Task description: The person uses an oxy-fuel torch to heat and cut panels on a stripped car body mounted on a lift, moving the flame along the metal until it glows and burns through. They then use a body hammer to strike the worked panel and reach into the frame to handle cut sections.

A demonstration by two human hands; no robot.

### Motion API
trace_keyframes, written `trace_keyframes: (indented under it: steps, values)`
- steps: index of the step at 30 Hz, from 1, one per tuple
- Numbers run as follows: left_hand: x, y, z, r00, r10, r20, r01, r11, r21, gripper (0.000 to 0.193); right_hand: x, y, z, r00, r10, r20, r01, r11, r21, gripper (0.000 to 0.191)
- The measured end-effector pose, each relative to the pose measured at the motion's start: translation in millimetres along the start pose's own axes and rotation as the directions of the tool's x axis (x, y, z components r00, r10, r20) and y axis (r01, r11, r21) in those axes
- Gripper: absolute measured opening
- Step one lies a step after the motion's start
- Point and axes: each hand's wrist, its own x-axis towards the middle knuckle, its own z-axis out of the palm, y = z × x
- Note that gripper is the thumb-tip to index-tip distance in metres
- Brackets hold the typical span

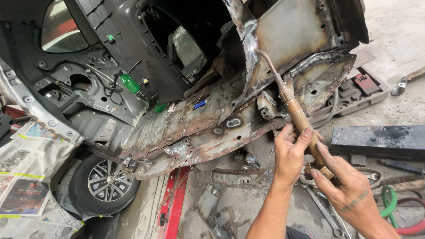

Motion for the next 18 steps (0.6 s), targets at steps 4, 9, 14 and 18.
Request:
trace_keyframes:
  steps: [4,9,14,18]
  values:
    - [3.4,-1.1,-0.2,1.0,0.01,0.002,-0.01,1.0,-0.005,0.036,2.6,-0.7,-0.1,0.999,-0.032,-0.007,0.032,0.999,-0.03,0.07]
    - [4.4,-2.3,-0.4,1.0,0.018,0.012,-0.018,1.0,-0.005,0.039,2.7,-3.4,0.4,0.997,-0.074,-0.036,0.073,0.997,-0.031,0.075]
    - [2.1,-3.7,-1.3,0.999,0.019,0.025,-0.019,1.0,0.004,0.036,0.2,-4.7,2.8,0.999,0.01,-0.04,-0.011,0.999,-0.033,0.074]
    - [1.8,-4.6,-2.3,1.0,0.007,0.021,-0.007,1.0,-0.01,0.034,-1.0,-3.1,4.5,0.996,0.086,-0.029,-0.088,0.994,-0.06,0.074]
